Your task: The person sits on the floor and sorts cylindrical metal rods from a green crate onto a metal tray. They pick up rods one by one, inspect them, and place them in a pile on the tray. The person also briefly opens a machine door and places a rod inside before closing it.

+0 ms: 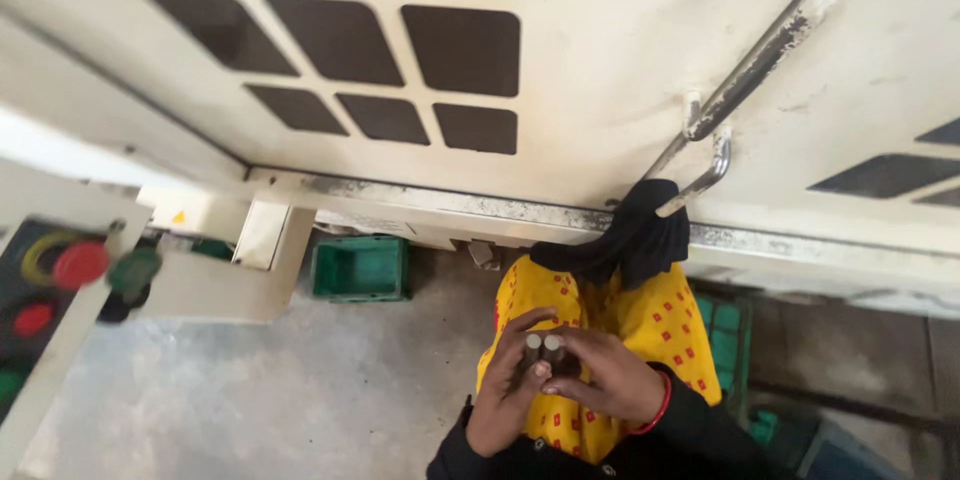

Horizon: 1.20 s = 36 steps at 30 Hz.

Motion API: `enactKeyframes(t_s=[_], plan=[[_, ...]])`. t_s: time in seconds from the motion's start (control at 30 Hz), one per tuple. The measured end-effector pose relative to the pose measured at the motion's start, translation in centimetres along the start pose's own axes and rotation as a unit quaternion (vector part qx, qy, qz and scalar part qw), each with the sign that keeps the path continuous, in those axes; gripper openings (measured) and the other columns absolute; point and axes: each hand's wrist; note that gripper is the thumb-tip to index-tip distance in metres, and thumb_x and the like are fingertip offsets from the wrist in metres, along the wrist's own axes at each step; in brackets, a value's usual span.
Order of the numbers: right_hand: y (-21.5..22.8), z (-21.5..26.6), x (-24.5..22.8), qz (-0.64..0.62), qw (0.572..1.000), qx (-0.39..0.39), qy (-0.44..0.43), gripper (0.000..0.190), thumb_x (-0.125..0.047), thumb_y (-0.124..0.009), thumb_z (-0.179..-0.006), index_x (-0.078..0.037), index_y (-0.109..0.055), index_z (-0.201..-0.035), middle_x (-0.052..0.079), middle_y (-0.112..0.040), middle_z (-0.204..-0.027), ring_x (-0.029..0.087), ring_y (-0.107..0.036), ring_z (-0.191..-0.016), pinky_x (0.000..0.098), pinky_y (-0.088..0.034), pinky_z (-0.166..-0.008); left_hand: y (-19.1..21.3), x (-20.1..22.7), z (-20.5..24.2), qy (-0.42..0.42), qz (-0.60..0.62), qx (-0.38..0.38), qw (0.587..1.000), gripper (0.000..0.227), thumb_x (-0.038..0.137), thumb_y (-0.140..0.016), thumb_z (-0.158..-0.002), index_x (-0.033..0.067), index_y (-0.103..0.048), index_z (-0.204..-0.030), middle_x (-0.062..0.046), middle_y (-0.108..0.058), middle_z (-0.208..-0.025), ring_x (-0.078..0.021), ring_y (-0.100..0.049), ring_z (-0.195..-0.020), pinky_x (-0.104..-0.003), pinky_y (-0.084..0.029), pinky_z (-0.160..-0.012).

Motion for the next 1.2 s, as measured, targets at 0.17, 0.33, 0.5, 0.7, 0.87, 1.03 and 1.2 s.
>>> enactKeyframes(t_s=[0.17, 0.33, 0.5, 0.7, 0.87, 1.03, 1.2], plan=[[1.0, 3.1, 1.7, 0.101, 0.982, 0.13, 0.097, 0.022, -0.014, -0.073, -0.093, -0.004, -0.061, -0.109, 0.011, -0.065, -0.096, 0.024, -0.066, -0.086, 0.0361, -0.053, -0.072, -2.0, 0.1, -0.5, -0.014, 0.083, 0.016, 0.996, 0.025, 0.012, -0.056, -0.106, 0.0018, -0.058, -0.129, -0.016, -0.051, -0.148, -0.0236, -0.06, -0.133, -0.036, -0.051, -0.111], [5.1, 6.4, 3.5, -0.293, 0.877, 0.358, 0.131, 0.034, -0.028, -0.051, -0.12, -0.007, -0.059, -0.095, 0.006, -0.059, -0.087, 0.014, -0.056, -0.073, 0.0301, -0.045, -0.064, -1.9, 1.9, -5.1, -0.186, 0.031, -0.039, 0.981, 0.015, 0.016, -0.063, -0.11, 0.0029, -0.067, -0.117, -0.011, -0.067, -0.118, -0.016, -0.068, -0.104, -0.031, -0.058, -0.087], [10.7, 3.5, 2.3, -0.064, 0.874, 0.481, -0.01, 0.046, -0.032, -0.041, -0.119, 0.001, -0.068, -0.133, 0.009, -0.057, -0.086, 0.018, -0.054, -0.076, 0.0346, -0.042, -0.067, -5.1, 7.2, -12.6, -0.173, -0.094, 0.061, 0.979, 0.033, 0.027, -0.05, -0.116, 0.003, -0.072, -0.123, -0.007, -0.066, -0.107, -0.0124, -0.058, -0.085, -0.027, -0.049, -0.074], [13.1, -3.1, 0.0, -0.145, 0.897, 0.414, -0.05, 0.044, -0.034, -0.043, -0.108, -0.006, -0.06, -0.139, 0.002, -0.058, -0.083, 0.013, -0.055, -0.065, 0.0308, -0.05, -0.056, -9.0, 13.9, -21.2, -0.201, -0.134, -0.057, 0.969, 0.041, 0.03, -0.053, -0.11, 0.0093, -0.058, -0.145, -0.002, -0.06, -0.097, -0.0099, -0.063, -0.091, -0.026, -0.055, -0.081], [12.9, -5.5, 2.0, -0.133, 0.924, 0.348, 0.089, 0.039, -0.036, -0.049, -0.114, -0.002, -0.056, -0.097, 0.001, -0.054, -0.079, 0.01, -0.05, -0.068, 0.0259, -0.042, -0.061, -8.7, 13.8, -23.5, -0.191, -0.138, -0.114, 0.965, 0.027, 0.026, -0.06, -0.11, 0.0052, -0.065, -0.126, 0.0, -0.061, -0.088, -0.008, -0.056, -0.082, -0.025, -0.05, -0.077], [13.0, -5.0, 4.0, -0.154, 0.927, 0.334, 0.072, 0.04, -0.039, -0.052, -0.11, -0.002, -0.055, -0.095, 0.0, -0.052, -0.075, 0.01, -0.049, -0.065, 0.0246, -0.041, -0.058, -7.5, 12.3, -24.5, -0.259, -0.135, -0.128, 0.948, 0.021, 0.023, -0.06, -0.111, 0.0044, -0.064, -0.12, 0.0, -0.066, -0.099, -0.0075, -0.06, -0.093, -0.026, -0.052, -0.087], [13.4, -5.0, 3.4, -0.147, 0.931, 0.327, 0.068, 0.042, -0.04, -0.054, -0.11, -0.002, -0.057, -0.093, 0.0, -0.051, -0.074, 0.009, -0.049, -0.065, 0.0234, -0.04, -0.056, -5.4, 12.8, -24.3, -0.239, -0.162, -0.114, 0.951, 0.022, 0.024, -0.061, -0.11, 0.003, -0.065, -0.117, 0.001, -0.062, -0.09, -0.0069, -0.055, -0.084, -0.025, -0.048, -0.077]])
Point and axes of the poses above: each hand's wrist, its own z-axis away from the middle knuckle, its own y-axis out of the back of the hand, x = y × z
